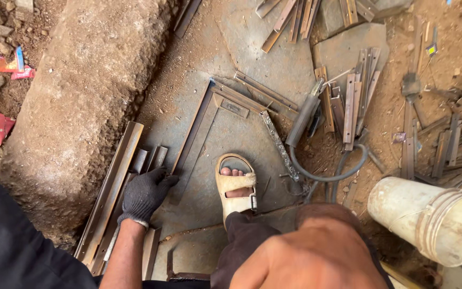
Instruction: The person sits on the ground and uses a welding torch to join metal bars into a rectangular frame. They repeatedly pick up metal pieces, position them against the frame, weld the joints, and then move the finished frame aside to continue working.
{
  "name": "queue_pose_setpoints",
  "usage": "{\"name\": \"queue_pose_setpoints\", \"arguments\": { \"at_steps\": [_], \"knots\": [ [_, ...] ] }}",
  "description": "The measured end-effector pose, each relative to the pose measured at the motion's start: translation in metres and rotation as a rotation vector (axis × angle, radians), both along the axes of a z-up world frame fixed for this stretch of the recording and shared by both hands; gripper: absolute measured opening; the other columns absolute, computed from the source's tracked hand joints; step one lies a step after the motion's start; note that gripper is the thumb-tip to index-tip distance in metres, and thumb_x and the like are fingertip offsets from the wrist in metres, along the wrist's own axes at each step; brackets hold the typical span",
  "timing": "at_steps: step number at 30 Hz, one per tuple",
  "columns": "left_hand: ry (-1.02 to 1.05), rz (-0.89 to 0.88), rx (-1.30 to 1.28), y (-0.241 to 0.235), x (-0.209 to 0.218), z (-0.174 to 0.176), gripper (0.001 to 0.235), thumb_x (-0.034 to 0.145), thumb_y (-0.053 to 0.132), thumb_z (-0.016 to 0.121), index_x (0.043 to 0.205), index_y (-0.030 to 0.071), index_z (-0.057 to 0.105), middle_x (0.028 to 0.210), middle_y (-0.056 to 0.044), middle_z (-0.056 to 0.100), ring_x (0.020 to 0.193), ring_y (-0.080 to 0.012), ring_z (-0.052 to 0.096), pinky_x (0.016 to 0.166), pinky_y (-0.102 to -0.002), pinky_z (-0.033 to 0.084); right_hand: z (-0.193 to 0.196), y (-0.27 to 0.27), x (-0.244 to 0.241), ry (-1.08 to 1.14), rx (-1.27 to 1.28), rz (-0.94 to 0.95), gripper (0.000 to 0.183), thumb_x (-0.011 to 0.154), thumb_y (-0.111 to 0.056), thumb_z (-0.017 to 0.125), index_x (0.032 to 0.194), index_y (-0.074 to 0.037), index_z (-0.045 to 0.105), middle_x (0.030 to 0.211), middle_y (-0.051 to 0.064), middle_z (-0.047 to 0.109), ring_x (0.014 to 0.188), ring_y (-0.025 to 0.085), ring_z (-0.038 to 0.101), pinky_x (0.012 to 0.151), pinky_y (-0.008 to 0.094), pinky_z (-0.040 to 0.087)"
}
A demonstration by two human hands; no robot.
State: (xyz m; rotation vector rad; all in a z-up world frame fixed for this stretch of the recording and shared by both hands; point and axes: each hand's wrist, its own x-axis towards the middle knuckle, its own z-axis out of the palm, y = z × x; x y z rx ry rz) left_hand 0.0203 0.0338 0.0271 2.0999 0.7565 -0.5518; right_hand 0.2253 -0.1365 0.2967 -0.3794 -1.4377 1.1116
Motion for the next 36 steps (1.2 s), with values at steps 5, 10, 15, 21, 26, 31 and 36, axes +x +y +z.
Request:
{"name": "queue_pose_setpoints", "arguments": {
  "at_steps": [5, 10, 15, 21, 26, 31, 36],
  "knots": [
    [0.061, -0.02, -0.01, -0.001, -0.003, -0.006, 0.042, 0.088, 0.053, 0.064, 0.098, 0.015, 0.077, 0.089, -0.016, 0.075, 0.087, -0.0379, 0.072, 0.078, -0.05, 0.055, -0.012, -0.025, 0.001, -0.083, -0.224, -0.279, 0.027, 0.101, -0.011, 0.054, 0.076, -0.002, 0.047, 0.073, 0.013, 0.053, 0.069, 0.036, 0.058, 0.073, 0.053, 0.053],
    [0.038, -0.006, -0.014, 0.002, -0.001, -0.005, 0.042, 0.086, 0.054, 0.066, 0.1, 0.016, 0.077, 0.09, -0.017, 0.076, 0.087, -0.0387, 0.072, 0.079, -0.051, 0.055, -0.089, -0.055, 0.08, -0.254, -0.874, -1.059, 0.021, 0.105, -0.019, 0.054, 0.093, -0.006, 0.066, 0.084, 0.002, 0.068, 0.065, 0.007, 0.051, 0.061, 0.026, 0.044],
    [-0.03, 0.056, -0.029, 0.004, -0.001, -0.003, 0.046, 0.082, 0.054, 0.069, 0.105, 0.015, 0.076, 0.093, -0.017, 0.076, 0.087, -0.0392, 0.072, 0.079, -0.051, 0.055, -0.293, -0.148, 0.161, -1.02, -1.287, -1.834, 0.062, 0.097, -0.047, 0.082, 0.125, 0.004, 0.062, 0.114, 0.025, 0.067, 0.101, 0.035, 0.065, 0.084, 0.047, 0.051],
    [0.023, -0.024, -0.003, 0.002, -0.003, -0.003, 0.041, 0.087, 0.054, 0.066, 0.1, 0.017, 0.078, 0.091, -0.017, 0.076, 0.088, -0.0386, 0.071, 0.084, -0.05, 0.053, -0.373, -0.221, 0.109, -1.17, -1.634, -1.854, 0.055, 0.089, -0.043, 0.079, 0.119, 0.0, 0.062, 0.117, 0.024, 0.062, 0.108, 0.038, 0.06, 0.086, 0.052, 0.047],
    [0.038, -0.03, -0.009, -0.001, -0.004, -0.006, 0.042, 0.087, 0.054, 0.065, 0.102, 0.017, 0.076, 0.089, -0.015, 0.076, 0.086, -0.0365, 0.072, 0.085, -0.048, 0.053, -0.356, -0.146, 0.087, -1.361, -1.003, -1.643, 0.031, 0.098, -0.032, 0.071, 0.114, -0.005, 0.07, 0.114, 0.015, 0.066, 0.111, 0.035, 0.062, 0.095, 0.051, 0.05],
    [0.028, -0.026, -0.009, 0.0, -0.003, -0.002, 0.044, 0.087, 0.056, 0.065, 0.098, 0.015, 0.077, 0.088, -0.015, 0.076, 0.085, -0.0369, 0.072, 0.085, -0.049, 0.053, -0.364, -0.05, 0.055, -1.542, -0.83, -1.162, 0.043, 0.098, -0.035, 0.063, 0.123, -0.001, 0.07, 0.134, 0.019, 0.058, 0.122, 0.037, 0.053, 0.099, 0.053, 0.043],
    [0.112, -0.009, -0.042, 0.004, -0.003, 0.003, 0.046, 0.087, 0.058, 0.065, 0.094, 0.014, 0.077, 0.09, -0.018, 0.075, 0.088, -0.0378, 0.072, 0.084, -0.05, 0.054, -0.353, -0.011, 0.003, -1.602, -0.915, -1.175, 0.045, 0.096, -0.04, 0.061, 0.115, -0.001, 0.072, 0.129, 0.02, 0.057, 0.12, 0.036, 0.053, 0.104, 0.056, 0.035]
  ]
}}
